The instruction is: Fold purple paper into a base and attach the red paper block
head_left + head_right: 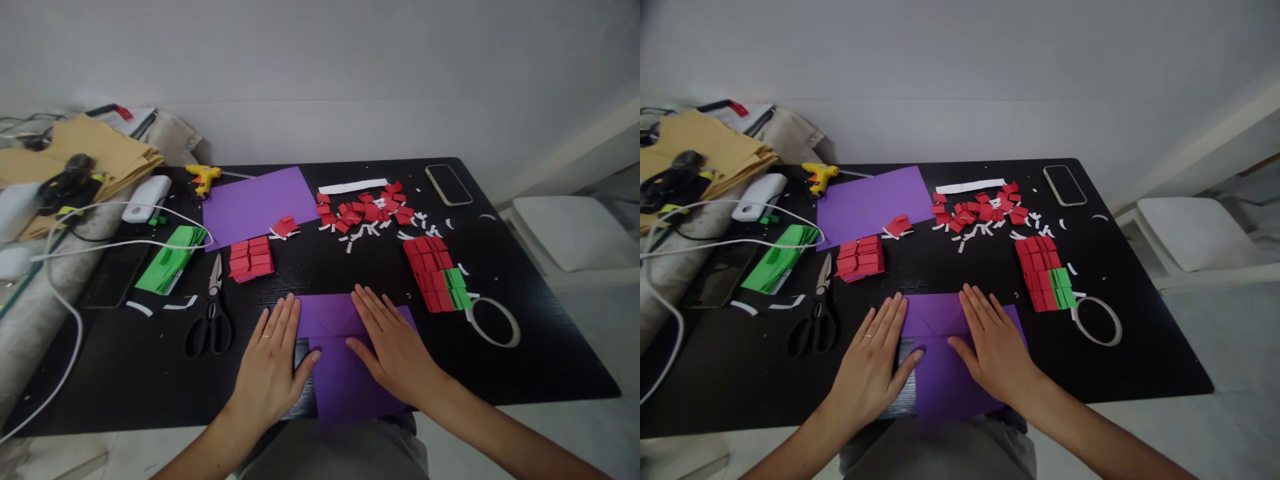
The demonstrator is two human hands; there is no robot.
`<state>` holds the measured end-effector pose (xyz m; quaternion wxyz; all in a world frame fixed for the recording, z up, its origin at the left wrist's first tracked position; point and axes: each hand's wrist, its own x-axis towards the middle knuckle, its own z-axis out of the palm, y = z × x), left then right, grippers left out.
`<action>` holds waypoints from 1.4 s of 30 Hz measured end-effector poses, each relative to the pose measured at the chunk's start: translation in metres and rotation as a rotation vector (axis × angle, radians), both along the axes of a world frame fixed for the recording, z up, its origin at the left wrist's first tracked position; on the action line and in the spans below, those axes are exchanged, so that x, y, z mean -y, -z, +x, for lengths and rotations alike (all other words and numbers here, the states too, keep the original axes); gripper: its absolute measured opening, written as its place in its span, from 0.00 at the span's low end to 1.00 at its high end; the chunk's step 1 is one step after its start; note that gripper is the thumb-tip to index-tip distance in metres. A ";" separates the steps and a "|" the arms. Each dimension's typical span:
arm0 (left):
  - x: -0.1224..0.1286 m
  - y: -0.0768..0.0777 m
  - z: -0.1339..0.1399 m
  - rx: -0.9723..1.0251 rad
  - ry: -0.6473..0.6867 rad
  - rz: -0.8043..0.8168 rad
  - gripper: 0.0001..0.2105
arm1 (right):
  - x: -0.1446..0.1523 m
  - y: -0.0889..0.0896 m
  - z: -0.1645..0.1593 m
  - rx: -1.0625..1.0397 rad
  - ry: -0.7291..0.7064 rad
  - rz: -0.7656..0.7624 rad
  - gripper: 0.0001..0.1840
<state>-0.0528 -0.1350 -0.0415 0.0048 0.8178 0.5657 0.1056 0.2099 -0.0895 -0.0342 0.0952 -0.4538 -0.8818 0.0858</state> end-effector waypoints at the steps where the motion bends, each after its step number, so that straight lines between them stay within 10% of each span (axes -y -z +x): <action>1: 0.000 0.000 0.000 -0.004 0.001 -0.004 0.42 | 0.000 0.000 0.000 -0.001 -0.002 0.003 0.46; 13: 0.000 -0.002 -0.003 -0.002 0.018 -0.017 0.41 | 0.004 0.002 0.006 -0.007 0.050 0.034 0.47; 21: -0.020 -0.029 0.021 -0.029 -0.043 -0.021 0.36 | -0.001 -0.004 -0.002 -0.083 0.057 0.037 0.46; 28: -0.019 -0.009 0.055 0.019 0.172 -0.071 0.35 | -0.002 -0.016 -0.028 -0.175 -0.082 -0.073 0.39; 42: -0.007 -0.006 0.004 0.063 0.081 -0.044 0.42 | 0.001 -0.005 0.002 -0.090 -0.026 0.009 0.45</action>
